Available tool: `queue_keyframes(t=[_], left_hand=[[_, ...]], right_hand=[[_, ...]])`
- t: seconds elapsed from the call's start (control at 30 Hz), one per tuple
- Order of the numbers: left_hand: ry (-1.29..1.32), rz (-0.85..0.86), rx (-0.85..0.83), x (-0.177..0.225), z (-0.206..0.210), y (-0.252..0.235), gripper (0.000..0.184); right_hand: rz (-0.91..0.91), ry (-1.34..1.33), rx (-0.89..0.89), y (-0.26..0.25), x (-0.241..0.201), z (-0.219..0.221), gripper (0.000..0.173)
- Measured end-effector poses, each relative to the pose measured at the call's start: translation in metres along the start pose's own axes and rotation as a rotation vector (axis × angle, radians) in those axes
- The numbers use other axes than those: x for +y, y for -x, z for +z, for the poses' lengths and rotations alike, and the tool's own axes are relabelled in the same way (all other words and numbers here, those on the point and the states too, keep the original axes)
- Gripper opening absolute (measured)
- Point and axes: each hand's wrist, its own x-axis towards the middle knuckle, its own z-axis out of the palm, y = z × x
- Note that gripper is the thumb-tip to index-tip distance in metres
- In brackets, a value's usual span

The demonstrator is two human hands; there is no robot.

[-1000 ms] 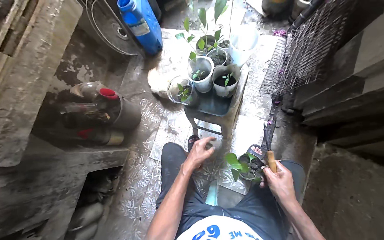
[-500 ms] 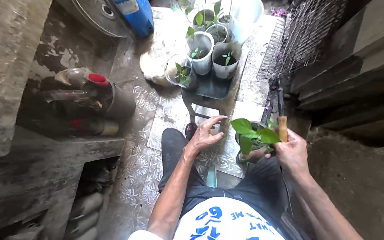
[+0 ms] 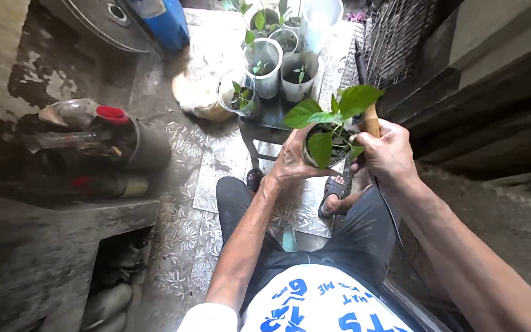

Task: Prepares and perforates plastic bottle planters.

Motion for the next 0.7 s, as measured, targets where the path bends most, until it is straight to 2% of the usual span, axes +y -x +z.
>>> queue_keyframes(t=[0.13, 0.23, 0.33, 0.5, 0.7], left_hand=[[-0.099, -0.028, 0.116, 0.004, -0.011, -0.003, 0.104], [-0.085, -0.069, 0.140, -0.003, -0.022, -0.011, 0.108], [-0.109, -0.046, 0.156, -0.008, -0.036, -0.027, 0.111], [-0.196, -0.054, 0.171, -0.018, -0.047, -0.047, 0.105], [-0.184, 0.007, 0.159, -0.031, -0.047, -0.057, 0.101]], right_hand=[[-0.033, -0.010, -0.055, -0.016, -0.007, 0.010, 0.011], [-0.035, -0.040, -0.103, -0.031, -0.014, 0.017, 0.009], [-0.039, -0.058, -0.138, -0.050, -0.018, 0.024, 0.008], [-0.060, -0.056, -0.161, -0.082, -0.017, 0.033, 0.009], [-0.081, -0.114, -0.188, -0.094, -0.013, 0.030, 0.008]])
